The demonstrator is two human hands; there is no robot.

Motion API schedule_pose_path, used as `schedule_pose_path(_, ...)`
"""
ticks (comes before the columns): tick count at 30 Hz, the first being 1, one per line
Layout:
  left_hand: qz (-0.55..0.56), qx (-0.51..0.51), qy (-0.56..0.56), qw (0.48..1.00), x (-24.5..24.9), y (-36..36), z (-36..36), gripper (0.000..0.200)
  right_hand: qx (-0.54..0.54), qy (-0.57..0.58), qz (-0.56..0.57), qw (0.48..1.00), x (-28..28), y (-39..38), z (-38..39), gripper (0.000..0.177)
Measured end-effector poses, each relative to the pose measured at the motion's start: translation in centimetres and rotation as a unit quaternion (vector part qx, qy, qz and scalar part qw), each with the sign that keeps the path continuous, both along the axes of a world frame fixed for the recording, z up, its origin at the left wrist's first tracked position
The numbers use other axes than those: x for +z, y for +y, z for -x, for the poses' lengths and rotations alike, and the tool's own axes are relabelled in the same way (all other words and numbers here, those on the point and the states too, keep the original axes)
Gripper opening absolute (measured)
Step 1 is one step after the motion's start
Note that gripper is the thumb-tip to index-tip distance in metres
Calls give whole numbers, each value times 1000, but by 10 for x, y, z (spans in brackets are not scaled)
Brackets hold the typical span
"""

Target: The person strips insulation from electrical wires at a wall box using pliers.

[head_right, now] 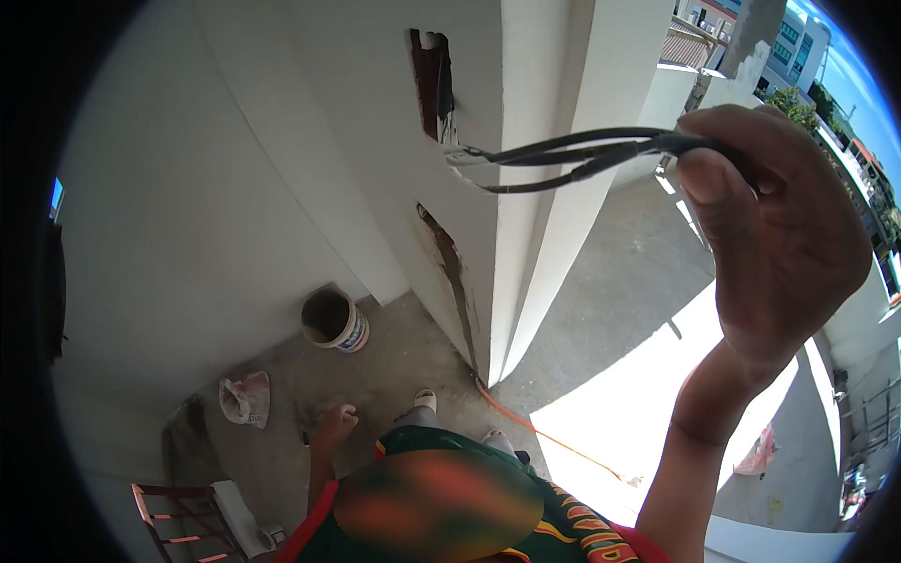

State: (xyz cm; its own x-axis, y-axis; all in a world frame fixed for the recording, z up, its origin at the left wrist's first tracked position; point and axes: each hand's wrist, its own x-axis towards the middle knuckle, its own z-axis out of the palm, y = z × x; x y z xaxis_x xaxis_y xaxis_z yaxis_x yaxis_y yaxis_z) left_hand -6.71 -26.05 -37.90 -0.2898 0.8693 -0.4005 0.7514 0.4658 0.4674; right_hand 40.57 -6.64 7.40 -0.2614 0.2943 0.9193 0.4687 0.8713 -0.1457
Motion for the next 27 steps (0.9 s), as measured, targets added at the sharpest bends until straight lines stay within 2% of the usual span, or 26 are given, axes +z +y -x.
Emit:
schedule_pose_path(2, -170, -30, -42, 984, 48, 70, -13, 35, 14, -1, -57, 998, -3, 15, -1, 25)
schedule_pose_path(4, -364, -94, -28, 926, 131, 122, -48, 25, 24, 29, -66, 997, -4, 15, 4, 23)
schedule_pose_path(5, -420, -96, -21, 902, 176, 138, -70, 22, 25, 40, -65, 997, -5, 13, 6, 22)
schedule_pose_path(8, -554, -173, -76, 811, 285, 158, -117, 18, 16, 39, -48, 998, -3, 7, 8, 19)
schedule_pose_path(11, -642, -226, -141, 719, 356, 166, -155, 20, 54, 40, -81, 994, 1, 6, 18, 19)
schedule_pose_path(12, -649, -240, -133, 709, 375, 166, -166, 20, 33, 17, -97, 995, 3, 3, 21, 19)
schedule_pose_path(13, -655, -256, -127, 699, 388, 169, -175, 20, 11, -5, -113, 993, 5, -1, 24, 19)
schedule_pose_path(16, -712, -312, -71, 625, 409, 188, -194, 20, -49, -44, -130, 989, 9, -8, 33, 19)
schedule_pose_path(17, -709, -321, -88, 622, 410, 194, -197, 20, -68, -53, -131, 988, 11, -10, 37, 19)
schedule_pose_path(20, -697, -349, -125, 614, 406, 210, -198, 15, -38, -115, -167, 978, 21, -11, 51, 21)
schedule_pose_path(23, -751, -299, -203, 552, 390, 236, -199, 15, -60, -132, -117, 982, 21, -13, 71, 23)
schedule_pose_path(27, -710, -299, -306, 559, 376, 269, -192, 12, -147, -216, -71, 963, 20, -7, 109, 19)
